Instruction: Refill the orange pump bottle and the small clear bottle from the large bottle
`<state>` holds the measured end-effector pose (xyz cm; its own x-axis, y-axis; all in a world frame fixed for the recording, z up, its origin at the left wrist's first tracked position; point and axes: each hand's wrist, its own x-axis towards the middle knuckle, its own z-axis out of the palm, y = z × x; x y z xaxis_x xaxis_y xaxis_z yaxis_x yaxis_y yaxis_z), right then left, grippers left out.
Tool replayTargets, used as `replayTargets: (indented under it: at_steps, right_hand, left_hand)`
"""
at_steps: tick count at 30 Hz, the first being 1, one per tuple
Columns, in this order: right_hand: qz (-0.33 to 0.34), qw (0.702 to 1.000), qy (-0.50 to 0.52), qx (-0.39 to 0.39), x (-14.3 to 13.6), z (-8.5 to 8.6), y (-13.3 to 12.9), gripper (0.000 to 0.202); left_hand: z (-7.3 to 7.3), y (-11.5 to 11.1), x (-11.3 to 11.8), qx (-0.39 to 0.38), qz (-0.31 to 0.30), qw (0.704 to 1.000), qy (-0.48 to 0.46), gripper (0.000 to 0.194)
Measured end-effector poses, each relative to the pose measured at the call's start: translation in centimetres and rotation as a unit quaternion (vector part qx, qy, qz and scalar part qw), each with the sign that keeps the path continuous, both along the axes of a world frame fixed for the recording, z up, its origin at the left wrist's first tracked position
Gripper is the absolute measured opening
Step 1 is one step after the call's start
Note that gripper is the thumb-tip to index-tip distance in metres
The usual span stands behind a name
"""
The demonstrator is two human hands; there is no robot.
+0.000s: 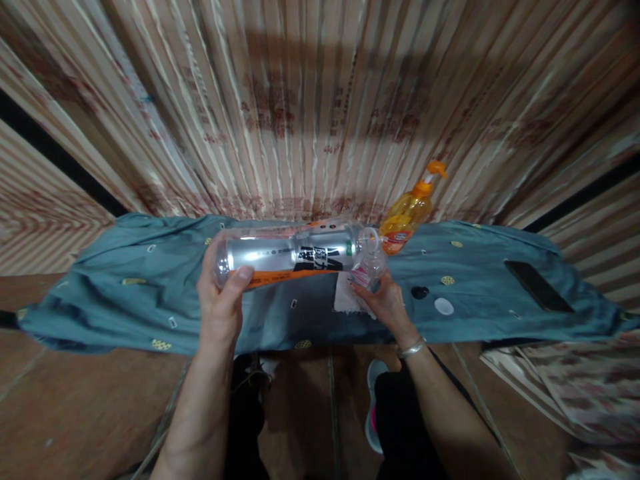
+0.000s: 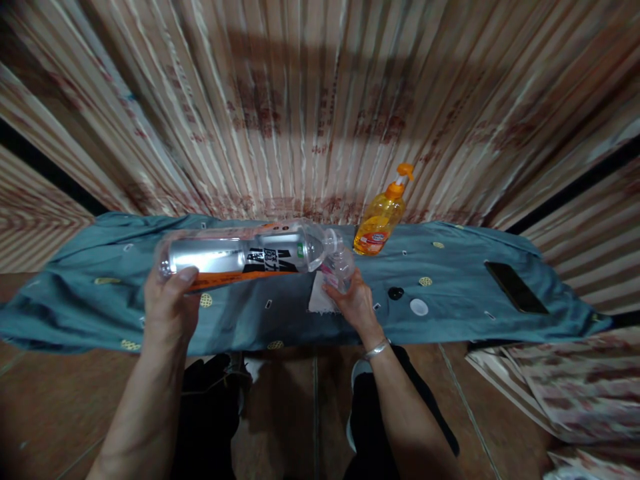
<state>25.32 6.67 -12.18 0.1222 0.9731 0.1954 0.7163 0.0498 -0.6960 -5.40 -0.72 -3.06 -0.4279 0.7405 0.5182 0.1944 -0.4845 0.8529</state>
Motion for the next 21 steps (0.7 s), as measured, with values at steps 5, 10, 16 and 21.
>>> replayTargets:
  at_steps: [5,10,16,21]
  right_hand:
    - [0.019,1.0,0.006,0.009,0.27,-0.16,0.01,0.056]
    - [0.017,1.0,0.012,0.024,0.23,-0.44,-0.03,0.053]
    - [0.006,1.0,0.018,0.014,-0.03,-0.28,-0.24,0.052]
    - [0.009,0.999,0.03,0.013,0.01,-0.21,-0.32,0.05]
  left_hand:
    - [0.28,0.11,0.29,-0.013,-0.01,0.998,-0.065,0.062]
    - [-0.09,0.23,0.09,-0.011,-0.015,0.999,-0.03,0.06]
    - [0.21,0.21,0.22,-0.01,-0.018,0.998,-0.059,0.063]
    - [0.45,0.23,0.31,-0.01,-0.015,0.997,-0.069,0.066]
